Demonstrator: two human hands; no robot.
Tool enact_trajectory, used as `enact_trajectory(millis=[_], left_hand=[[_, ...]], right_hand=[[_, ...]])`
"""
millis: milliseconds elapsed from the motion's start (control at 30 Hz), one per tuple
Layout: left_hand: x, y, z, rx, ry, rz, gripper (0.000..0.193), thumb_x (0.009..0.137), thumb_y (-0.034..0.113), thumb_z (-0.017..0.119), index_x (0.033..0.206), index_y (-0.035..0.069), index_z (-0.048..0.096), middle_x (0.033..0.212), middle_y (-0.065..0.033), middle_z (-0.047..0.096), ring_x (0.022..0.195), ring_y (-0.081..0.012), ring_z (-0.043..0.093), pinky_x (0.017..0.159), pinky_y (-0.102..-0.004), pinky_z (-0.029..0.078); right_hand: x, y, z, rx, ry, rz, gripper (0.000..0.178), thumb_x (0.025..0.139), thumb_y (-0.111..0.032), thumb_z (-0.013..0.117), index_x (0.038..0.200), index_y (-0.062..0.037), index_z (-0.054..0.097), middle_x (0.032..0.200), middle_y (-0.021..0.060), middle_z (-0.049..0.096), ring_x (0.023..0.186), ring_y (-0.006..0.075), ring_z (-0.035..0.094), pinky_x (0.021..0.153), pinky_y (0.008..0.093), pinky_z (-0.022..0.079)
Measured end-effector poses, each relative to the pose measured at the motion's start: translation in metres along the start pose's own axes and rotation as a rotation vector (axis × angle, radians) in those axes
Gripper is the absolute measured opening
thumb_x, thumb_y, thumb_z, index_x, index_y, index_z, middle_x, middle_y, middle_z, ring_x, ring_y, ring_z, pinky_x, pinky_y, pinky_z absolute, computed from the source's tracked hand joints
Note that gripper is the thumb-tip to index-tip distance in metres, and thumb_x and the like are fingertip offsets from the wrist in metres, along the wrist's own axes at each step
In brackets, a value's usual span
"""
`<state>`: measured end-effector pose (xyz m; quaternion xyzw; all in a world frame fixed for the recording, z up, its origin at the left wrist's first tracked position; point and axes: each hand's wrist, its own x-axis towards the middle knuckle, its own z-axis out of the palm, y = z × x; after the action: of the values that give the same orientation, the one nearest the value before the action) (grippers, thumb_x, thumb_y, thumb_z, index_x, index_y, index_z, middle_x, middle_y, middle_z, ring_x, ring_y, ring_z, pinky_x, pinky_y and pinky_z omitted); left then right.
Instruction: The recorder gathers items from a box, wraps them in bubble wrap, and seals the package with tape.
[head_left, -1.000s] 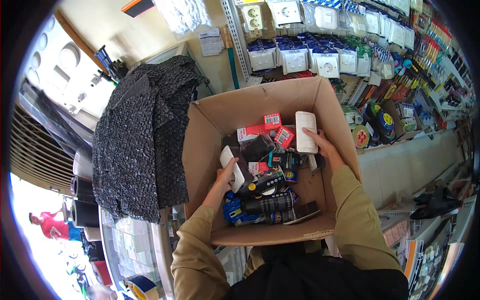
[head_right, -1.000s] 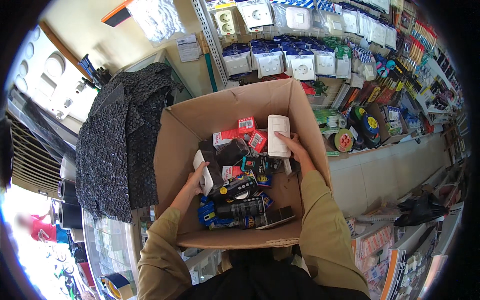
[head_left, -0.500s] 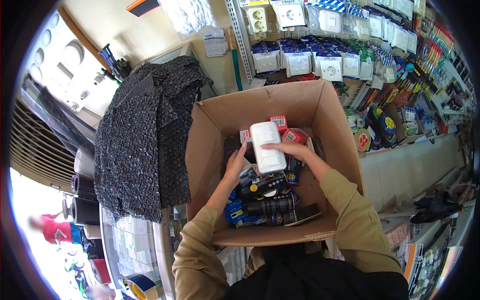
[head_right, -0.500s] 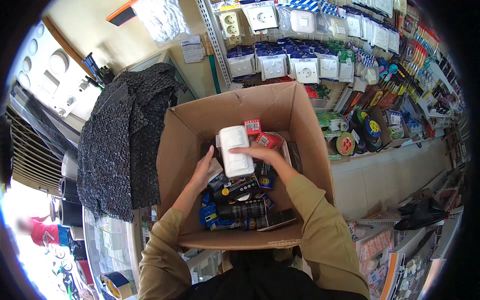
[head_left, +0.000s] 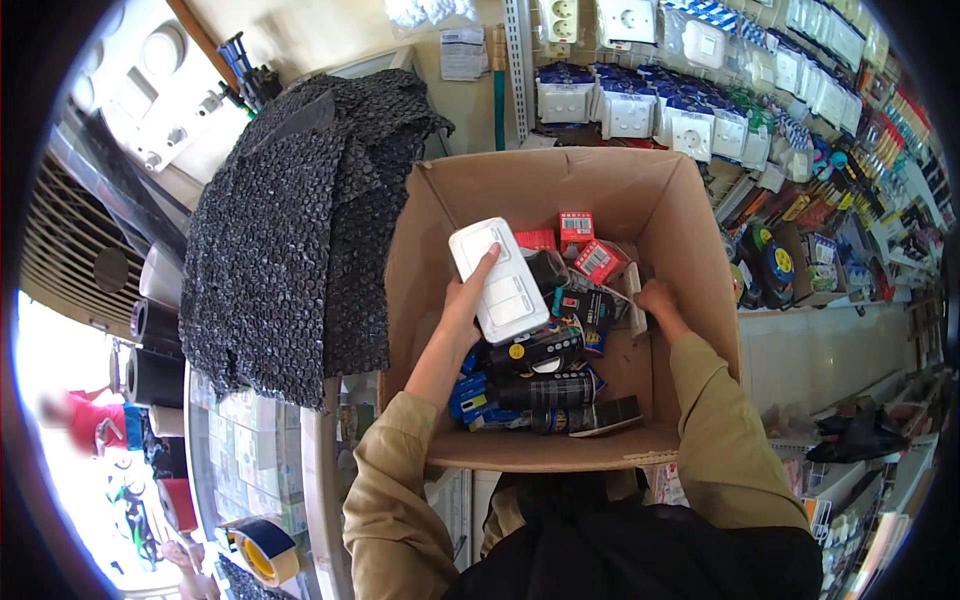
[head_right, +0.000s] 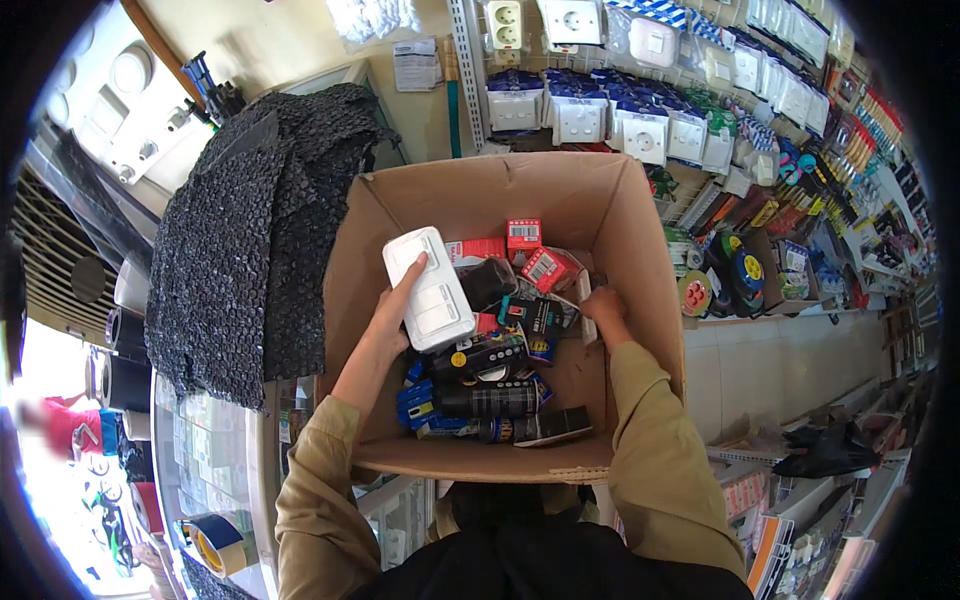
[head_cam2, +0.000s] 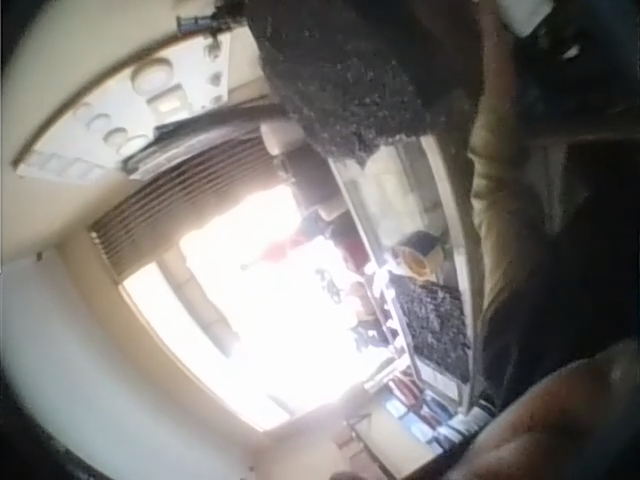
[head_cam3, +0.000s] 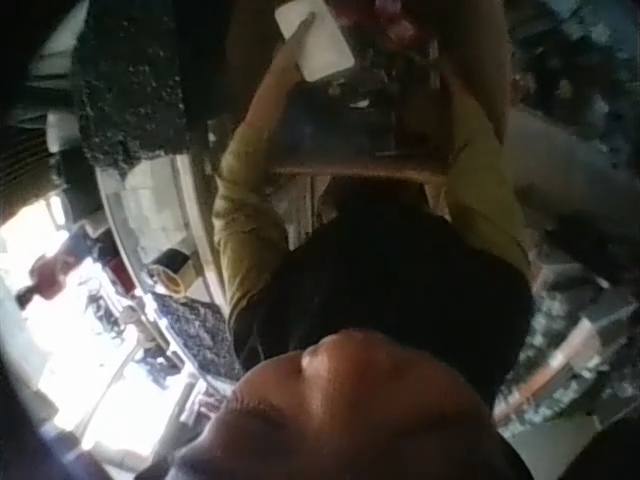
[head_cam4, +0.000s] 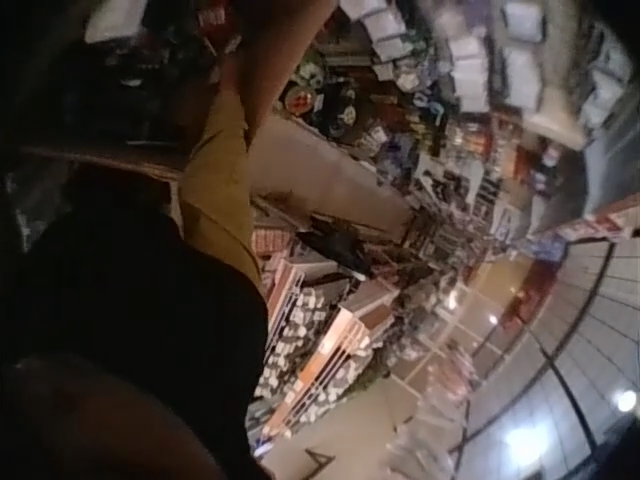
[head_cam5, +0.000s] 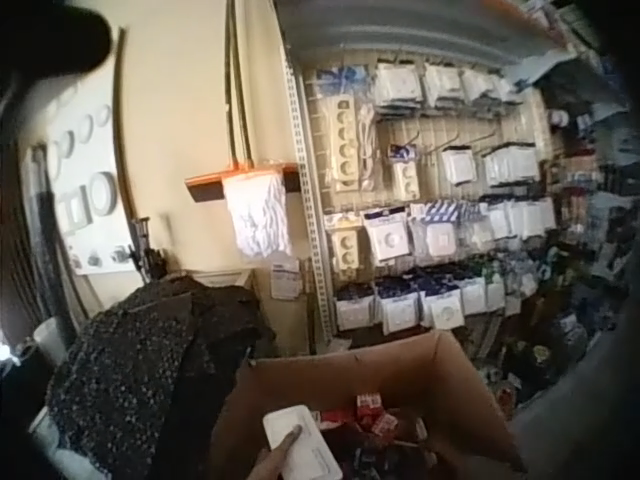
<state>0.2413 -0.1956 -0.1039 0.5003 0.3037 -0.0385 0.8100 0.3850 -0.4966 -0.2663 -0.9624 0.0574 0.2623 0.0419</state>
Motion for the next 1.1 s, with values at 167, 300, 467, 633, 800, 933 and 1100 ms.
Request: enact_trajectory(millis=[167,300,467,633,800,933,1100], left_hand=[[-0.023,-0.006,0.000,-0.105,-0.082,0.002,0.068,0.086,0.054,0.056,0.122,-0.004,0.048,0.105,-0.0149,0.062,0.088,-0.0228,0.066,0.075,-0.0373,0.056],[-0.041,-0.015,-0.018,-0.220,-0.171,0.012,0.063,0.091,0.062,0.032,0.123,0.012,0.052,0.103,-0.0082,0.066,0.085,-0.0223,0.067,0.075,-0.0418,0.057],[-0.073,-0.015,-0.011,-0.446,-0.261,0.030,0.062,0.093,0.060,0.030,0.128,0.012,0.049,0.107,-0.0089,0.065,0.090,-0.0234,0.067,0.080,-0.0424,0.056],[-0.103,-0.034,-0.017,-0.559,-0.185,0.103,0.060,0.094,0.058,0.028,0.129,0.014,0.048,0.108,-0.0080,0.064,0.092,-0.0230,0.066,0.080,-0.0419,0.056],[-0.088,-0.072,-0.012,-0.591,-0.223,0.168,0.063,0.093,0.060,0.029,0.130,0.013,0.047,0.109,-0.0099,0.063,0.093,-0.0232,0.065,0.081,-0.0408,0.055],[-0.093,-0.076,-0.012,-0.519,-0.226,0.205,0.063,0.093,0.060,0.030,0.130,0.012,0.048,0.109,-0.0085,0.064,0.090,-0.0204,0.067,0.077,-0.0349,0.057],[-0.144,-0.075,-0.013,-0.662,0.000,0.289,0.063,0.086,0.068,0.040,0.105,0.012,0.062,0.078,-0.0011,0.067,0.064,-0.0122,0.065,0.057,-0.0252,0.053]], right_hand=[[0.002,-0.023,0.044,0.177,0.186,0.291,0.048,0.090,-0.030,0.052,0.135,-0.0154,0.041,0.135,0.0196,0.038,0.122,0.0377,0.042,0.092,0.0476,0.044],[-0.008,-0.012,0.051,0.025,0.513,0.023,0.059,0.081,-0.029,0.064,0.134,-0.0188,0.040,0.131,0.0254,0.038,0.121,0.0413,0.039,0.094,0.0493,0.041],[0.028,-0.013,0.069,0.232,0.482,0.118,0.046,0.093,-0.027,0.047,0.138,-0.0229,0.037,0.133,0.0306,0.035,0.125,0.0467,0.032,0.093,0.0577,0.037],[0.029,-0.025,0.061,0.155,0.422,0.176,0.043,0.096,-0.028,0.040,0.137,-0.0181,0.034,0.128,0.0271,0.044,0.116,0.0428,0.047,0.087,0.0534,0.044],[0.089,0.006,0.099,-0.015,0.760,0.046,0.044,0.093,-0.035,0.043,0.121,-0.0016,0.049,0.119,0.0225,0.052,0.104,0.0363,0.056,0.078,0.0470,0.049],[0.139,0.029,0.082,-0.260,0.875,-0.360,0.040,0.091,-0.029,0.043,0.116,0.0010,0.053,0.107,0.0201,0.056,0.092,0.0352,0.058,0.073,0.0490,0.048],[0.041,-0.049,-0.012,-0.403,0.429,-0.584,0.038,0.089,-0.038,0.055,0.107,-0.0043,0.061,0.104,0.0188,0.062,0.094,0.0349,0.062,0.079,0.0442,0.051]])
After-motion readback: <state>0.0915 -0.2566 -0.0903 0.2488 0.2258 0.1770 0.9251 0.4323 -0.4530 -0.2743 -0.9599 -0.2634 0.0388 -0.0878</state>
